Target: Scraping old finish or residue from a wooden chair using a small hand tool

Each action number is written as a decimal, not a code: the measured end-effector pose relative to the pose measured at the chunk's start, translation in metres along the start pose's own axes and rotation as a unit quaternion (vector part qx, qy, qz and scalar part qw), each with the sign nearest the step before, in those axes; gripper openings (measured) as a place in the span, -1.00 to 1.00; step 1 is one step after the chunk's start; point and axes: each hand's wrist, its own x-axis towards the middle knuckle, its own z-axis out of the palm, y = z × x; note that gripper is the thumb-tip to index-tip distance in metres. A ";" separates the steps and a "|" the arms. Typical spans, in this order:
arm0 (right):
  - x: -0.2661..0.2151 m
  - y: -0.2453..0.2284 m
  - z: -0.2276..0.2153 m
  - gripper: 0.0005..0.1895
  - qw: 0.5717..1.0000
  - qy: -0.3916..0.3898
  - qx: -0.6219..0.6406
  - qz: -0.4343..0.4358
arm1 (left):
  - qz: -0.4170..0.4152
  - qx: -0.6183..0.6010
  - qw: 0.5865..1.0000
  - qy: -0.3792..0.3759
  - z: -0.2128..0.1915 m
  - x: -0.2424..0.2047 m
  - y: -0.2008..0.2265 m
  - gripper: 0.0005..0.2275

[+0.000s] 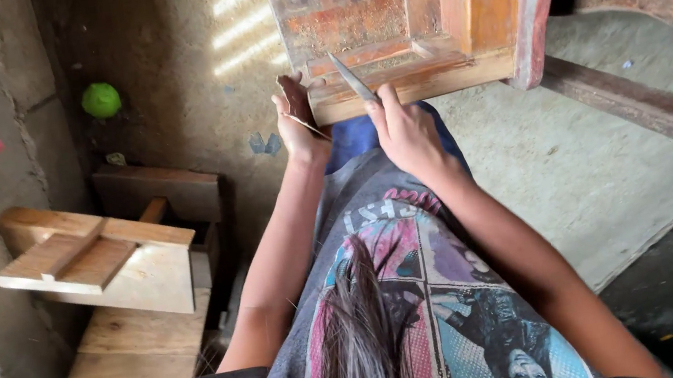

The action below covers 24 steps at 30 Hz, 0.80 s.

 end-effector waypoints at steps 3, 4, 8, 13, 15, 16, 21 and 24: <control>0.017 -0.012 -0.017 -0.79 0.990 -0.032 -0.079 -0.114 | 0.024 -0.163 0.986 -0.015 -0.015 0.011 -0.015 -0.56; 0.024 -0.020 -0.019 -0.78 0.980 -0.027 -0.125 -0.154 | 0.023 -0.181 0.983 -0.008 -0.014 0.014 -0.019 -0.59; 0.043 -0.027 -0.015 -0.73 0.936 -0.030 -0.252 -0.242 | 0.025 -0.284 0.958 0.023 -0.025 0.020 -0.034 -0.73; 0.052 -0.010 -0.008 -0.65 0.914 -0.077 -0.286 -0.276 | 0.033 -0.360 0.931 0.051 0.003 0.004 -0.053 -0.87; 0.052 -0.007 -0.008 -0.64 0.909 -0.093 -0.297 -0.278 | 0.056 -0.388 0.918 0.064 0.017 -0.001 -0.048 -0.84; 0.052 -0.005 -0.008 -0.64 0.906 -0.096 -0.307 -0.275 | 0.050 -0.397 0.914 0.065 0.022 -0.003 -0.046 -0.86; 0.045 -0.001 -0.013 -0.60 0.890 -0.090 -0.332 -0.300 | 0.066 -0.409 0.909 0.048 0.008 0.019 -0.065 -0.86; 0.050 -0.007 -0.022 -0.62 0.894 -0.119 -0.306 -0.303 | 0.101 -0.417 0.903 0.038 0.010 0.016 -0.072 -0.76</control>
